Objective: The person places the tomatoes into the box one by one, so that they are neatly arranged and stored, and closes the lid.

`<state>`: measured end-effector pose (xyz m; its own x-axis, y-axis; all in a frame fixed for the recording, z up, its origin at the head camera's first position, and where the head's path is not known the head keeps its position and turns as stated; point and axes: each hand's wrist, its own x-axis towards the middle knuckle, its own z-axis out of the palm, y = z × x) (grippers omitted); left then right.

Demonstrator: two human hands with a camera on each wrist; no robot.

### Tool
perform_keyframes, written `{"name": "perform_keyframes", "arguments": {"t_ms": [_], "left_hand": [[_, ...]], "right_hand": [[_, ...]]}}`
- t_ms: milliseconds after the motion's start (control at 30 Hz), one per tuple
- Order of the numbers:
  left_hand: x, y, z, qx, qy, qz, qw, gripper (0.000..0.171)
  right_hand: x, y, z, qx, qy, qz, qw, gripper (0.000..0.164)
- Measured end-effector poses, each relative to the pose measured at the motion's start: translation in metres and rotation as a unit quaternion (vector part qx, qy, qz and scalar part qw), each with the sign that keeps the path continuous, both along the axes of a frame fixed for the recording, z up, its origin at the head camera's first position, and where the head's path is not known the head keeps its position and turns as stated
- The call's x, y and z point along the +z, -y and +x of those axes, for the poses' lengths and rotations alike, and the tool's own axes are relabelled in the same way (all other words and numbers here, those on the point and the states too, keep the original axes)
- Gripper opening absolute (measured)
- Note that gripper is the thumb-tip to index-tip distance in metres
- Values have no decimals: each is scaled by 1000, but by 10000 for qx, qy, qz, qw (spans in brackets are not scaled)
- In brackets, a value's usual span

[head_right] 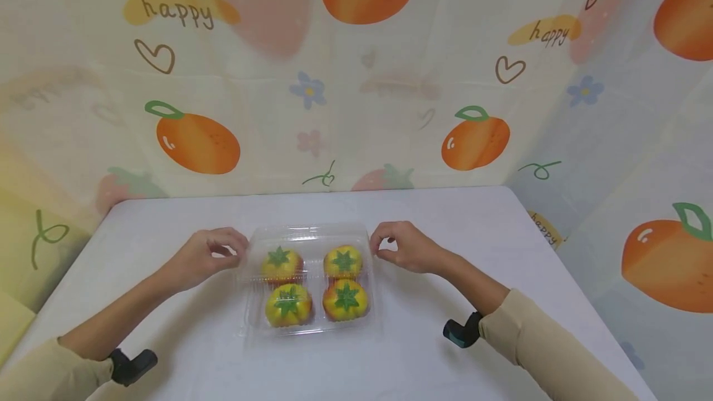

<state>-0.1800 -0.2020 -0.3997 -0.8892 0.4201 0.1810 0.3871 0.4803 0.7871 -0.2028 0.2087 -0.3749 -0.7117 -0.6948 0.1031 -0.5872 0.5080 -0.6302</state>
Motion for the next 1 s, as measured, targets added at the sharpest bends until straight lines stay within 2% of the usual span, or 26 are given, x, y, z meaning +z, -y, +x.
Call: {"name": "perform_keyframes", "arguments": {"t_ms": [200,433,733,867,1000], "left_hand": [[-3,0,4,14,-42,-141,9999,13],[-7,3,8,27,-305,-417,9987,16],[-12,4,14,-72,-557,-474,9973,16],[-13,6,19,-167,-463,-440,9978,14],[-13,8,24,-308,-186,-433,9984,10]], "right_hand": [[-4,-2,5,45,11,133,9999,16],[-4,-4,11,29,181,296,9994,12],[-8,-6,19,15,203,477,9987,13],[-10,-7,21,1,154,468,9988,15],[-10,-8,24,-23,330,346,9989,23]]}}
